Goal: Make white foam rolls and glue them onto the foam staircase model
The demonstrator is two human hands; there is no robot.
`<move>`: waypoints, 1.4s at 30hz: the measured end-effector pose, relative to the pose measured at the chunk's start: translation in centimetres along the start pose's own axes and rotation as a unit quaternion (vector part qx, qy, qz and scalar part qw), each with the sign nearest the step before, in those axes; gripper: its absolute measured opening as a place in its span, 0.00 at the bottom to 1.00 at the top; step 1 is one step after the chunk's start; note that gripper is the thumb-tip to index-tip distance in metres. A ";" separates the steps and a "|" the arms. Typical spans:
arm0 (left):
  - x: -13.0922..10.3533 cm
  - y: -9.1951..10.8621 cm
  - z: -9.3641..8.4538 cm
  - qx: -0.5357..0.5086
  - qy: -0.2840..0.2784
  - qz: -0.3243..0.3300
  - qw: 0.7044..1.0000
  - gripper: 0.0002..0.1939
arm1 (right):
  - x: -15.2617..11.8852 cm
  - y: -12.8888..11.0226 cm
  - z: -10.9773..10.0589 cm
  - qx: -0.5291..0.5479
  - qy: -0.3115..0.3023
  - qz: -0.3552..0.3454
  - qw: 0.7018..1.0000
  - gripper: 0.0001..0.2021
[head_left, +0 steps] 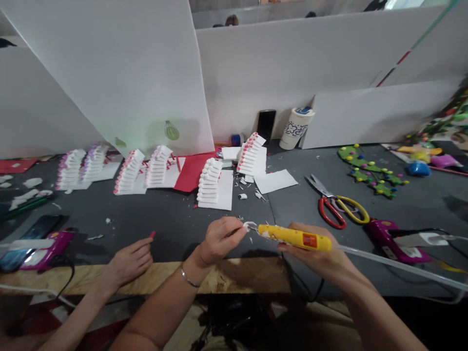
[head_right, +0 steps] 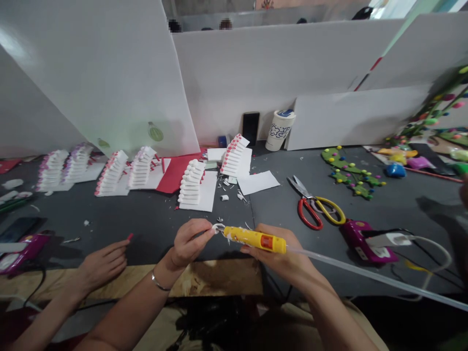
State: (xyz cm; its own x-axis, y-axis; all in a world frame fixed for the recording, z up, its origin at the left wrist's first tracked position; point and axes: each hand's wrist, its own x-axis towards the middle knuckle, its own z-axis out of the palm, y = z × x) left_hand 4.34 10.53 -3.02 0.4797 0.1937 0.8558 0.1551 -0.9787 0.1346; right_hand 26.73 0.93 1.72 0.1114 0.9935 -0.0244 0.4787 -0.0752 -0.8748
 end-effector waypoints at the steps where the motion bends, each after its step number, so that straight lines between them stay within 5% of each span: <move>1: -0.1 0.0 0.0 -0.002 -0.001 -0.003 1.000 0.10 | 0.0 0.0 0.0 0.002 0.000 0.000 1.000 0.20; 8: -0.8 -0.4 0.7 -0.017 0.030 -0.038 0.999 0.14 | -0.2 0.3 -1.4 0.046 0.001 0.005 0.999 0.15; 12: -1.0 -0.5 1.0 -0.012 0.037 -0.057 0.998 0.16 | 0.8 2.0 -2.4 0.127 0.031 0.077 0.988 0.10; 21: -1.1 -0.4 1.8 -0.018 0.051 -0.062 0.997 0.17 | 5.1 5.8 -0.4 0.262 -0.003 0.181 0.948 0.18; 25: -1.1 -0.5 1.9 -0.016 0.054 -0.064 0.996 0.16 | 4.5 6.4 -1.3 0.131 -0.044 0.099 0.985 0.17; 29: -1.3 -0.5 1.9 -0.020 0.047 -0.054 0.997 0.16 | 3.2 5.3 -1.4 -0.042 0.085 0.038 0.995 0.12; 35: -1.3 -0.1 1.8 -0.041 0.013 -0.049 0.998 0.17 | 2.4 1.2 2.4 0.069 0.017 -0.087 0.994 0.12; 42: -1.0 0.2 1.8 -0.049 0.006 -0.051 0.998 0.16 | 2.6 0.3 4.1 0.058 0.053 -0.130 0.988 0.06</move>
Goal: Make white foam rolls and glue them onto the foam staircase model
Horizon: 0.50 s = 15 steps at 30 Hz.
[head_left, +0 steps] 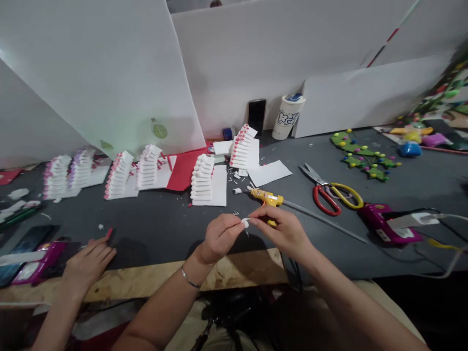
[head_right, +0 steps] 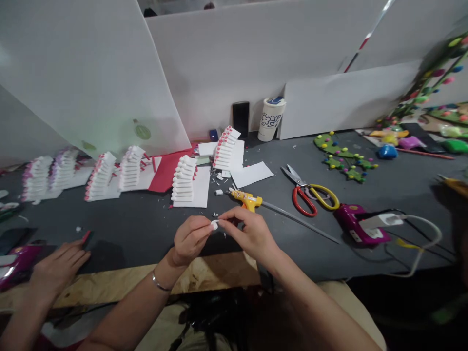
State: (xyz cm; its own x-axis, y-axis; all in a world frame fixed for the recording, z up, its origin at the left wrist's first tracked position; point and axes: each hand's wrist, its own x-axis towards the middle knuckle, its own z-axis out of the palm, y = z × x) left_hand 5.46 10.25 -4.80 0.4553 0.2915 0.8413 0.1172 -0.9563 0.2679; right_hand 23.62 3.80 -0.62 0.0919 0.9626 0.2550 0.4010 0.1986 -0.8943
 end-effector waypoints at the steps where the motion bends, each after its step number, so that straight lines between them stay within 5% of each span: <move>1: 0.0 0.0 0.0 0.003 0.000 -0.002 1.000 0.16 | 0.0 0.0 0.0 -0.003 0.007 -0.002 1.000 0.06; 15: 0.3 0.1 0.0 0.035 0.000 0.001 0.999 0.17 | -0.7 -0.2 1.2 0.056 0.053 0.060 0.995 0.05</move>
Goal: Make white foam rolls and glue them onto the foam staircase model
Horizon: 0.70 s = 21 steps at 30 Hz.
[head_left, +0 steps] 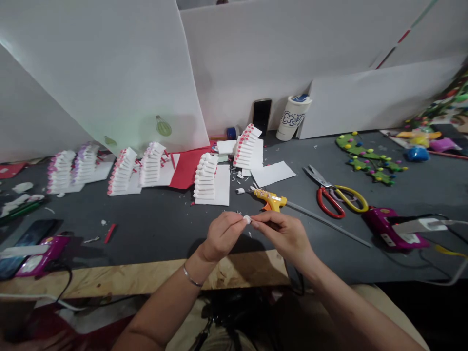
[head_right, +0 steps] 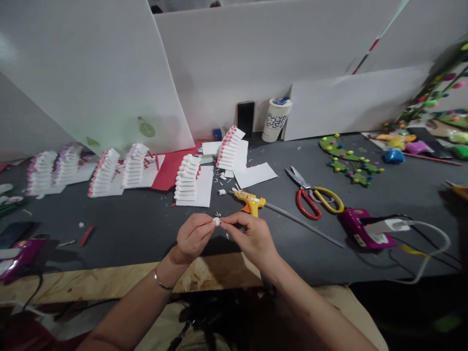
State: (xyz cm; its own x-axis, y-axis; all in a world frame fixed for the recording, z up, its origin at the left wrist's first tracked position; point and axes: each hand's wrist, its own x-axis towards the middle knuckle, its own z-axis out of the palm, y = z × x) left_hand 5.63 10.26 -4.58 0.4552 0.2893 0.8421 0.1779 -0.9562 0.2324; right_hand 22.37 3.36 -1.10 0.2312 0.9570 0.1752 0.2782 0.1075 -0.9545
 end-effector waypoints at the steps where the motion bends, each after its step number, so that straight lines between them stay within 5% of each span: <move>1: -0.1 0.0 0.0 0.003 -0.003 0.001 1.000 0.17 | 0.0 0.1 0.1 0.003 0.004 0.007 1.000 0.06; 13: 0.9 0.6 0.7 -0.014 0.004 -0.087 0.996 0.09 | 0.2 1.1 1.3 0.060 0.071 0.058 0.994 0.09; 17: 1.0 0.8 1.0 -0.101 0.035 -0.218 0.970 0.05 | 0.0 0.9 1.5 0.074 0.071 0.052 0.993 0.08; 21: 1.1 0.6 1.1 -0.216 0.020 -0.331 0.919 0.14 | 0.0 0.9 1.4 0.076 0.068 0.042 0.994 0.08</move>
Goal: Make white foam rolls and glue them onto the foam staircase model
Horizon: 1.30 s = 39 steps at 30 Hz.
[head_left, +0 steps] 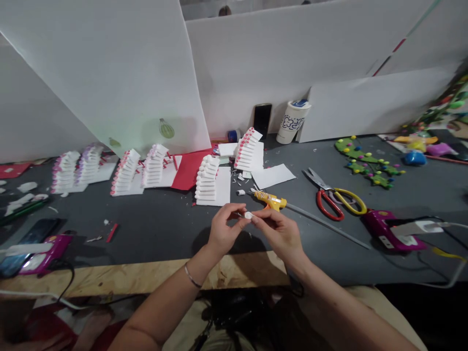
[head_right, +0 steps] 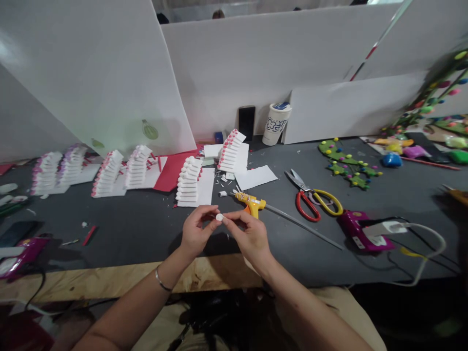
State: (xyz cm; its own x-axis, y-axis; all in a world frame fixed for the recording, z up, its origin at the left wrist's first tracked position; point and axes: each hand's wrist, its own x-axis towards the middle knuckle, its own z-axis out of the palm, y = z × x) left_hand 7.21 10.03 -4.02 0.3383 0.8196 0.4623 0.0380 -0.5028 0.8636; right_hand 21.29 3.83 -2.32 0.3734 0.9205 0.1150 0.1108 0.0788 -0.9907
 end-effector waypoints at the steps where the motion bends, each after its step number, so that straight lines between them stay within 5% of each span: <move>1: 0.1 0.1 0.0 -0.008 -0.018 -0.006 1.000 0.15 | 0.0 0.0 0.0 0.002 0.000 -0.001 1.000 0.08; 5: 0.4 0.4 -0.3 0.017 -0.055 0.019 0.998 0.10 | 0.1 0.1 0.1 0.008 0.006 0.002 1.000 0.09; 21: 0.4 0.9 -0.3 0.048 -0.037 0.003 0.998 0.09 | 0.2 -0.3 -0.5 -0.048 -0.001 -0.003 0.999 0.07; 28: 0.3 0.8 0.0 -0.023 -0.035 -0.076 0.996 0.08 | 0.3 0.2 -0.3 -0.044 -0.001 0.003 0.999 0.09; 33: 0.4 0.5 0.5 -0.144 -0.020 -0.221 0.964 0.13 | 1.3 0.7 -2.0 -0.105 -0.045 -0.009 0.993 0.15; 36: 0.8 0.2 0.6 -0.210 0.026 -0.292 0.933 0.15 | 1.9 1.2 -4.3 -0.300 -0.061 -0.022 0.952 0.17; 39: 1.2 0.0 0.6 -0.253 0.050 -0.330 0.908 0.16 | 2.1 2.4 -5.9 -0.523 -0.022 -0.027 0.852 0.19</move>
State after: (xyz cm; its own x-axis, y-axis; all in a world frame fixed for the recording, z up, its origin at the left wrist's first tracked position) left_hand 8.15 10.84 -3.59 0.3103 0.9303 -0.1953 -0.2441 0.2765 0.9295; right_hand 27.75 3.74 -3.99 0.3098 0.9414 0.1333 0.8948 -0.2413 -0.3756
